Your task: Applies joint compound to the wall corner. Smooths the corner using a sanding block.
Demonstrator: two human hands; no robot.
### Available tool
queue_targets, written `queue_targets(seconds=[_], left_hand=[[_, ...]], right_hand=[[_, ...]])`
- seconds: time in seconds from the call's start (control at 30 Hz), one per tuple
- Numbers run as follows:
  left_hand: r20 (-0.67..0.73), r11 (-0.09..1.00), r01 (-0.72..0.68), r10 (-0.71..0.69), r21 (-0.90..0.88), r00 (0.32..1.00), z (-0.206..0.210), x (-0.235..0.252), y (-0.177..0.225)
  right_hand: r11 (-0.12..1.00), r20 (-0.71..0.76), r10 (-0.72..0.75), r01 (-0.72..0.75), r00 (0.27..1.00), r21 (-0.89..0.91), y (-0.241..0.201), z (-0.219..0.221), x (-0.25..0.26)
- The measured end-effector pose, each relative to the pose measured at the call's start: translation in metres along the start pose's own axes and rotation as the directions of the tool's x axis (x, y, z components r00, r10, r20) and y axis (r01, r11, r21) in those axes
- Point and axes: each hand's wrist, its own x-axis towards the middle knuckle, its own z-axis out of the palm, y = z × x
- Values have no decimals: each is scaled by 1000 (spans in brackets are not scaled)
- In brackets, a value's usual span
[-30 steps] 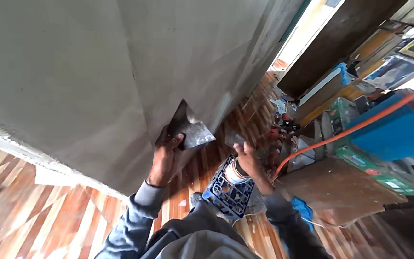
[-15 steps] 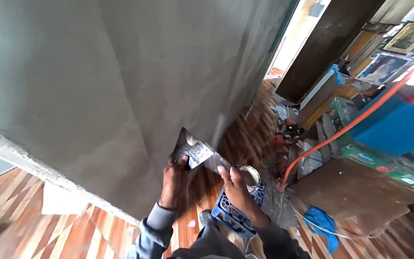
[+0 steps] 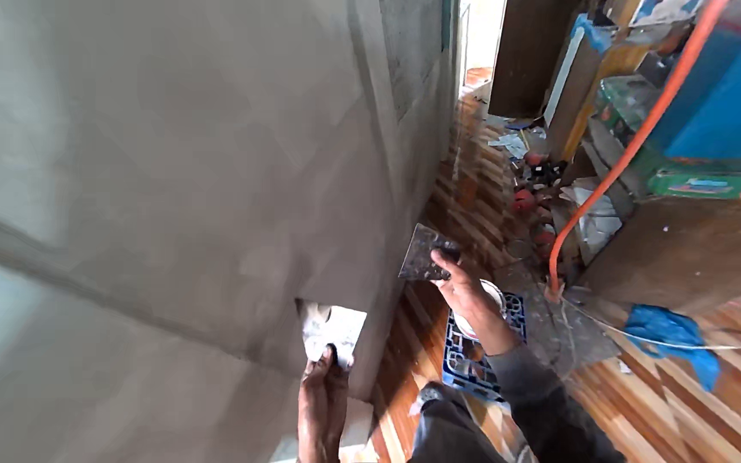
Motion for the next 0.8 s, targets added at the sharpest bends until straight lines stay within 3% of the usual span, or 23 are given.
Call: queue_targets(seconds=[0.1, 0.17, 0.27, 0.33, 0.43, 0.5, 0.57, 0.67, 0.8], left_hand=[[-43, 998, -45, 47, 44, 998, 0, 14, -2], [-53, 995, -50, 55, 82, 997, 4, 24, -4], [-52, 994, -65, 70, 87, 996, 16, 38, -6], [-68, 990, -81, 89, 116, 994, 26, 44, -5], [-83, 986, -103, 115, 132, 990, 41, 52, -1], [-104, 982, -118, 134, 149, 986, 50, 57, -2], [-136, 977, -140, 163, 159, 977, 55, 63, -4], [-154, 974, -177, 198, 138, 968, 50, 66, -4], [-184, 967, -222, 242, 123, 953, 46, 63, 1]], right_hand=[[939, 0, 257, -250, 966, -236, 29, -17, 19], [934, -42, 271, -273, 962, -230, 47, -24, 44], [980, -179, -20, -16, 984, -199, 35, -11, 98], [937, -192, -282, 228, 940, -263, 5, 6, 141], [705, 78, -484, 441, 872, -555, -35, 32, 208], [529, 267, -526, 556, 808, -641, -62, 61, 244], [456, 351, -482, 572, 803, -682, -85, 97, 284], [366, 388, -512, 603, 766, -709, -97, 139, 355], [262, 421, -531, 615, 735, -744, -94, 170, 389]])
